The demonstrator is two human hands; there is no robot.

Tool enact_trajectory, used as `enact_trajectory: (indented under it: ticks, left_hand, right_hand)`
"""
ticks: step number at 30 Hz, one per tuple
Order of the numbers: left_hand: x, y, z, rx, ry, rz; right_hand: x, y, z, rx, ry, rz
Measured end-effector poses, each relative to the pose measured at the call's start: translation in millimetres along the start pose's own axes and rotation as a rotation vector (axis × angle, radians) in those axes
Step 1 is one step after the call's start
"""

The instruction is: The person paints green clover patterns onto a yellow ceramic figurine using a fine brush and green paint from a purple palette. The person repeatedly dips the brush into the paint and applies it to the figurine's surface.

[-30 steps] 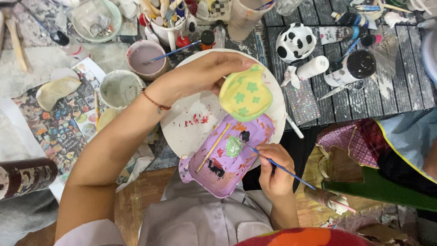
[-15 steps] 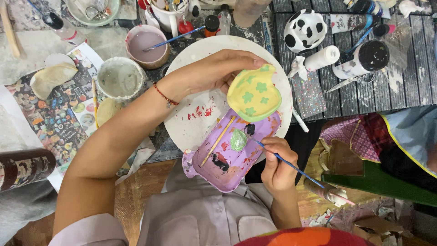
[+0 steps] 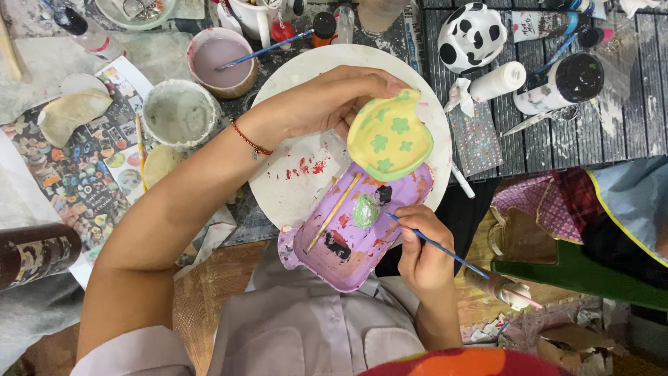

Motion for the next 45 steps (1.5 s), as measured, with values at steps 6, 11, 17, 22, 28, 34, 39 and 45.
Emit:
enact_trajectory:
  ticks: [6,11,17,22,28,34,39,45]
  left_hand:
    - [-0.1,-0.7,-0.4,0.005,-0.004,0.004]
    - [0.6,-0.1,-1.1,0.003,-0.011,-0.001]
    - [-0.8,-1.5,-2.3,-0.003,-0.038,0.007]
    - [-0.2,-1.8,-2.8,-0.004,-0.02,-0.011]
    - [0.2,-1.6,-2.8,-0.001,-0.02,-0.014]
    - [0.3,-1.6,-3.4,-0.014,-0.008,-0.005]
    - [-1.6,-1.8,-3.5,-0.013,-0.011,0.016]
    - [-2.3,-3.2,-5.1,-0.012,-0.004,0.008]
  right_hand:
    - [4.4,-13.6,-11.8,-0.127,0.142,-0.031]
    - [9.8,-17.3,-25.2,-0.249,0.333,-0.141]
    - [4.2,-1.5,-0.1,-0.03,0.036,-0.003]
    - [11.9,-7.4,-7.8,-0.165,0.259,-0.049]
    - [13.6,-6.3,-10.2,-0.141,0.227,-0.132]
    - [13.7,-0.8,-5.3,-0.094,0.121,-0.133]
    - [14.4,-3.1,-6.9,-0.112,0.092,-0.107]
    - [15.0,-11.6,-8.2,-0.148,0.194,-0.109]
Point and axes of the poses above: each hand's wrist, its own y-axis towards the middle knuckle, its own x-axis out of the back of the hand, z = x × y, the point moved 10 cm from there along y, towards the middle knuckle, and after that the axes turned 1 degree about z, right-handed, at the moved point
